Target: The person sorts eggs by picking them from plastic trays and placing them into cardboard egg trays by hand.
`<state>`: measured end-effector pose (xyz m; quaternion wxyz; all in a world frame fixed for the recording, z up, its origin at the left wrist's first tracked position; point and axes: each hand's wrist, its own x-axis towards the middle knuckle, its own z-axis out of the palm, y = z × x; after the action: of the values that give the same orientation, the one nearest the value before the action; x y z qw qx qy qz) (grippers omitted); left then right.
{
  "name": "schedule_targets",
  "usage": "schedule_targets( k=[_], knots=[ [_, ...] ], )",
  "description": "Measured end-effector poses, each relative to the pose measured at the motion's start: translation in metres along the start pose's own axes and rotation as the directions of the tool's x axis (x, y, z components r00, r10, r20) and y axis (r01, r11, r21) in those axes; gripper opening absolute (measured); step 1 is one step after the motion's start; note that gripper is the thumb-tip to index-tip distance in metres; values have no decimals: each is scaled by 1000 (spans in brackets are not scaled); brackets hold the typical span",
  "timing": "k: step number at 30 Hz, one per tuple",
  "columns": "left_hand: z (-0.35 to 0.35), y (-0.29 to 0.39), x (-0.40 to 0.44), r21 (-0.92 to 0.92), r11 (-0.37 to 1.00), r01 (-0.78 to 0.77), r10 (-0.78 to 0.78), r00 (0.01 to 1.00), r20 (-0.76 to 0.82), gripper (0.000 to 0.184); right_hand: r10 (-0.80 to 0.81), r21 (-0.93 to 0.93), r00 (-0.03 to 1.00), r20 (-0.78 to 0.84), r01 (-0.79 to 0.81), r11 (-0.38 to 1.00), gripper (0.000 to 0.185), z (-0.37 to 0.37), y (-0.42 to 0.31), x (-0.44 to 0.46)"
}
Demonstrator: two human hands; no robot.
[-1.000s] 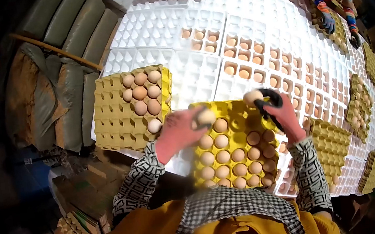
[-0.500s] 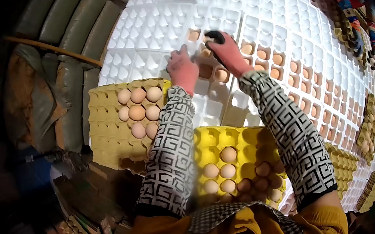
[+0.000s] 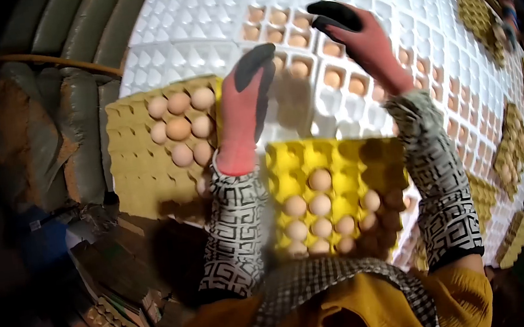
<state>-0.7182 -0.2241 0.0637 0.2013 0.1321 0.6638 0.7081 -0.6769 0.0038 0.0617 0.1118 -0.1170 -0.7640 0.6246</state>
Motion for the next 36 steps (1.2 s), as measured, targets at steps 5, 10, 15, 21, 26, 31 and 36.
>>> schedule_targets(
  k=[5, 10, 15, 21, 26, 31, 36],
  knots=[
    [-9, -3, -83, 440, 887, -144, 42, 971, 235, 34, -150, -430, 943, 296, 272, 861, 46, -9, -41, -161],
    [-32, -44, -148, 725, 655, -213, 76, 973, 217, 51, -266, -741, 883, 388, 470, 480, 40, 59, 9, -216],
    [-21, -54, -173, 643, 743, -186, 5, 962, 273, 58, -475, -605, 805, 356, 585, 539, 42, 39, 7, -229],
    [3, -49, -195, 591, 806, -13, -50, 995, 90, 62, 1, -120, 813, -583, -87, 989, 48, -136, 8, -308],
    [-10, -80, -214, 559, 827, 65, -56, 998, -33, 59, -22, -29, 40, -999, -188, 982, 42, -415, 116, -387],
    [-2, -86, -215, 419, 896, 146, -101, 987, -129, 59, -231, -196, -52, -972, -372, 907, 43, -553, 184, -406],
    [-34, -76, -228, 366, 864, 345, -321, 938, -127, 48, 115, 215, 501, -858, 147, 965, 38, -422, 98, -373]
  ],
)
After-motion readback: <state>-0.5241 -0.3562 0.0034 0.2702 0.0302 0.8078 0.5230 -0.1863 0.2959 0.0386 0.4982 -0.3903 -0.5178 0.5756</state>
